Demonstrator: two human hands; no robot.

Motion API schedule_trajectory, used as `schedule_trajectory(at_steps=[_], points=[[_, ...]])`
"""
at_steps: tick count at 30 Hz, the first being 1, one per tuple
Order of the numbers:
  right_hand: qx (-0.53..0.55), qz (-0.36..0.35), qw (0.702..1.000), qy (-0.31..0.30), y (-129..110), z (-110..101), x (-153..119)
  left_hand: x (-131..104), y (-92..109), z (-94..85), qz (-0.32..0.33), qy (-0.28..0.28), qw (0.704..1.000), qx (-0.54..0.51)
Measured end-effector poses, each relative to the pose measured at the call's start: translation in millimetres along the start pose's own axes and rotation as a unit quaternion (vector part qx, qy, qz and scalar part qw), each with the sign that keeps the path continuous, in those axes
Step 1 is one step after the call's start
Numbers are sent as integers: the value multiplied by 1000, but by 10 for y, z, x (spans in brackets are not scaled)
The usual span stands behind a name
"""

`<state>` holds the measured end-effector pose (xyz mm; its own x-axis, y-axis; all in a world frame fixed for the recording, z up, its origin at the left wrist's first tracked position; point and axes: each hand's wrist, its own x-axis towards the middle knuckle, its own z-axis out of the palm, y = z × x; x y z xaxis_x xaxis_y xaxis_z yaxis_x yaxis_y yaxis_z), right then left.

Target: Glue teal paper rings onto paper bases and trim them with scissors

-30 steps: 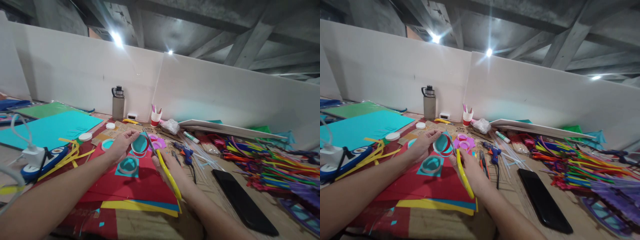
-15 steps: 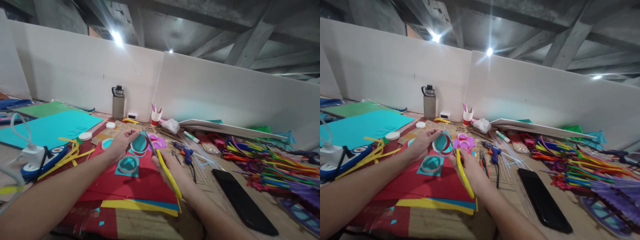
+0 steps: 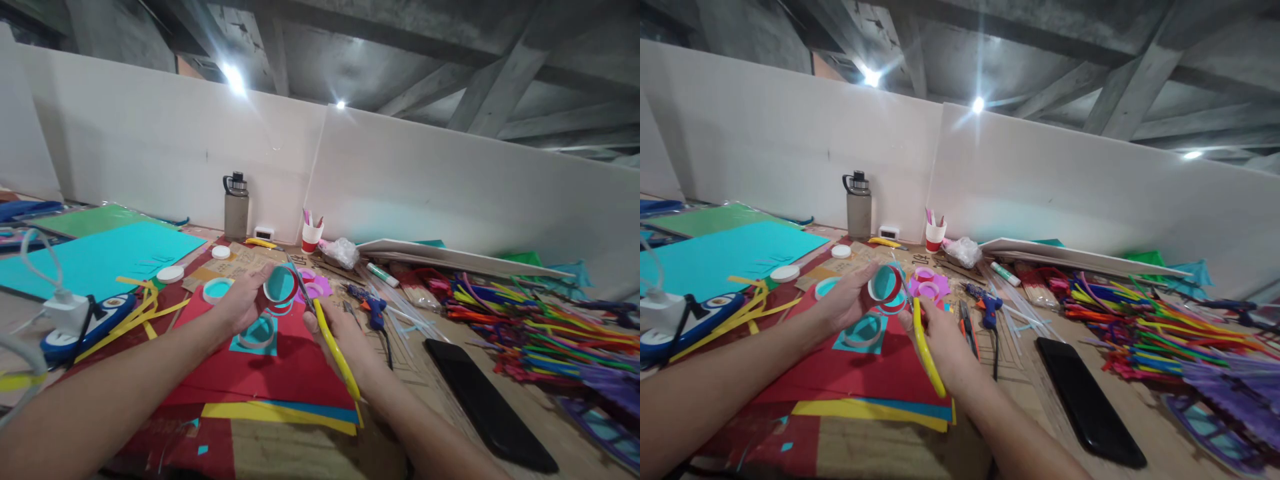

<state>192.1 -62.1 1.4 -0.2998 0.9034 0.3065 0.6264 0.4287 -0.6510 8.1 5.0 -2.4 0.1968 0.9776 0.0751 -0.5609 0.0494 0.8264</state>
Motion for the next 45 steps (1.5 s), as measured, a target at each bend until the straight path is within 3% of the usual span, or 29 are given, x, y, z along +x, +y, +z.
schedule_trajectory(at_steps=[8, 45], points=[[4, -4, 1000, -5, -7, 4, -13, -42, 83, 19, 24, -54, 997, 45], [-13, -8, 1000, -7, 17, 18, -26, -7, 122, -32, 19, -75, 994, 78]])
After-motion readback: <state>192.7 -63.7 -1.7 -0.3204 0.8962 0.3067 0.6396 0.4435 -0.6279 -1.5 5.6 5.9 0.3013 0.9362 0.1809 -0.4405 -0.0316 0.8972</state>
